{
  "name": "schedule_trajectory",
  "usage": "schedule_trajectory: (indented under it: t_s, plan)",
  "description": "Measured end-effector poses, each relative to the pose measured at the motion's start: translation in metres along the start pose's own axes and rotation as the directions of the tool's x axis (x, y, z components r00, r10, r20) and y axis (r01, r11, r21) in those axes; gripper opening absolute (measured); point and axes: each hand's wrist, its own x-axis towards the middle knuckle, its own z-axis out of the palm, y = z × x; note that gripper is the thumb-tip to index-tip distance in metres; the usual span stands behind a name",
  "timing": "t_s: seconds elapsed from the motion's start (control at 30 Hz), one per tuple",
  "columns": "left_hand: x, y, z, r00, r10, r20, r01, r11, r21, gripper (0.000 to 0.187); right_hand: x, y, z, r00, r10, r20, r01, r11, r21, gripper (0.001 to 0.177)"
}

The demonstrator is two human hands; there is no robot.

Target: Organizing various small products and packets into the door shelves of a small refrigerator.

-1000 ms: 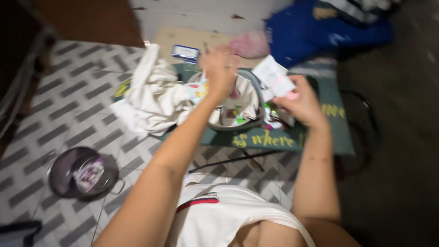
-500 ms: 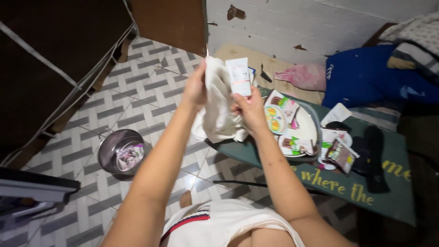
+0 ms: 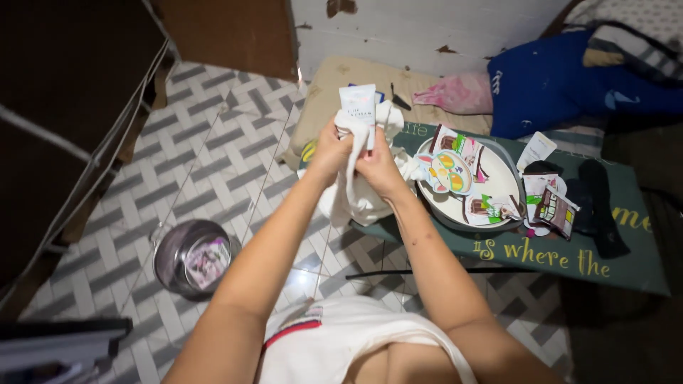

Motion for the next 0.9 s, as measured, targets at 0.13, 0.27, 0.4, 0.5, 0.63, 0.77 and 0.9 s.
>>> schedule_trajectory:
  t_s: [0.13, 0.27, 0.4, 0.5, 0.63, 0.77, 0.9]
  plan:
    - [0.023, -0.008, 0.008, 0.966, 0.199, -0.165, -0.160, 0.962, 0.221, 0.034, 0.002, -0.001, 0.003, 0.996, -0.088, 0.001, 0.088, 0.996, -0.021, 0.064]
    - [0.047, -0.023, 0.023, 0.958, 0.122, -0.259, -0.110, 0.992, 0.060, 0.027, -0.006, -0.025, -0.002, 0.994, 0.095, -0.051, -0.102, 0.983, -0.154, 0.058]
    - [0.075, -0.049, 0.038, 0.951, 0.009, -0.310, -0.021, 0.999, -0.034, 0.034, -0.015, -0.050, -0.011, 0.987, 0.151, -0.063, -0.161, 0.959, -0.233, 0.057]
    - [0.096, -0.061, 0.045, 0.941, -0.006, -0.338, -0.031, 0.994, -0.104, 0.036, -0.022, -0.072, -0.018, 0.979, 0.200, -0.022, -0.201, 0.957, -0.209, 0.061]
    - [0.108, -0.036, 0.022, 0.966, -0.110, -0.234, 0.021, 0.935, -0.354, 0.034, -0.034, -0.092, -0.029, 0.949, 0.316, 0.011, -0.307, 0.929, -0.207, 0.049]
    - [0.073, 0.028, 0.030, 0.968, -0.084, 0.237, 0.226, 0.707, -0.670, 0.055, -0.025, -0.113, -0.030, 0.951, 0.269, 0.149, -0.288, 0.949, 0.126, 0.045]
    - [0.059, -0.007, 0.035, 0.865, 0.009, 0.501, 0.404, 0.580, -0.707, 0.065, 0.004, -0.068, -0.046, 0.988, 0.146, -0.057, -0.156, 0.950, -0.271, 0.042]
